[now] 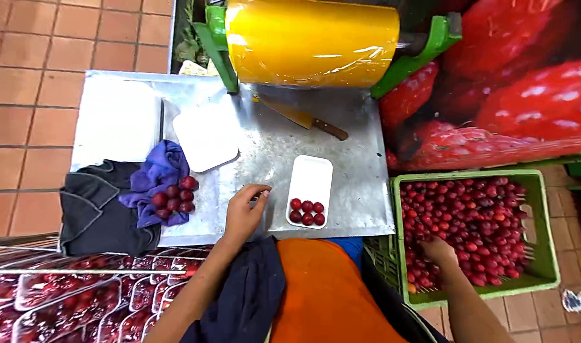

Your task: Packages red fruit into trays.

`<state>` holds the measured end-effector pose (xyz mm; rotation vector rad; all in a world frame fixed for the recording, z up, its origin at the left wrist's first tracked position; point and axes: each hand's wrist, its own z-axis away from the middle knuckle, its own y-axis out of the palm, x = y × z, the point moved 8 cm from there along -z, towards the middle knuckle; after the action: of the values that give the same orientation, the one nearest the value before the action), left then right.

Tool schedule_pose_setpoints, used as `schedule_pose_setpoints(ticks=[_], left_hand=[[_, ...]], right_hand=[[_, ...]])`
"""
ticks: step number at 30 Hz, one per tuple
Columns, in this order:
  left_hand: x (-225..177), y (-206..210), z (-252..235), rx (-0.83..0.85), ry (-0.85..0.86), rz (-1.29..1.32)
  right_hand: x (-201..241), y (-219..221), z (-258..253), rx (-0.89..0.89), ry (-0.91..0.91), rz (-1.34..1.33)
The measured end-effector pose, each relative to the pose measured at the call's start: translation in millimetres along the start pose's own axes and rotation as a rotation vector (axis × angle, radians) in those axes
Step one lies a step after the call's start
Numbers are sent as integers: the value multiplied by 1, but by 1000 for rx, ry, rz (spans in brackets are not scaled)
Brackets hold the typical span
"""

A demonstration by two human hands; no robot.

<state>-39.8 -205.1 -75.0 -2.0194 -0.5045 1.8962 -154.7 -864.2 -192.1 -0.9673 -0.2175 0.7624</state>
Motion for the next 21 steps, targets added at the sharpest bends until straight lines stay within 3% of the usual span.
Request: schedule_pose_setpoints(ticks=[3, 8, 10, 13, 16, 19, 21], left_hand=[[8, -3, 0, 21, -26, 8], [7, -1, 4, 47, -49, 100], [3, 10, 6, 114, -121, 244], [-18, 43, -9, 341, -135, 253], [-35, 85, -33, 579, -4, -6], [-34, 105, -48, 595, 75, -113], [-30, 107, -52, 580, 71, -99]], right_hand=[[-5, 14, -8, 92, -14, -68], [16, -31, 40, -131, -80, -358], [56, -60, 86, -151, -183, -635], [163, -74, 158, 79, -492, -884], [279, -65, 200, 189, -914, -538], [369, -50, 230, 134, -1213, -21], [403, -40, 244, 121, -1318, 213]])
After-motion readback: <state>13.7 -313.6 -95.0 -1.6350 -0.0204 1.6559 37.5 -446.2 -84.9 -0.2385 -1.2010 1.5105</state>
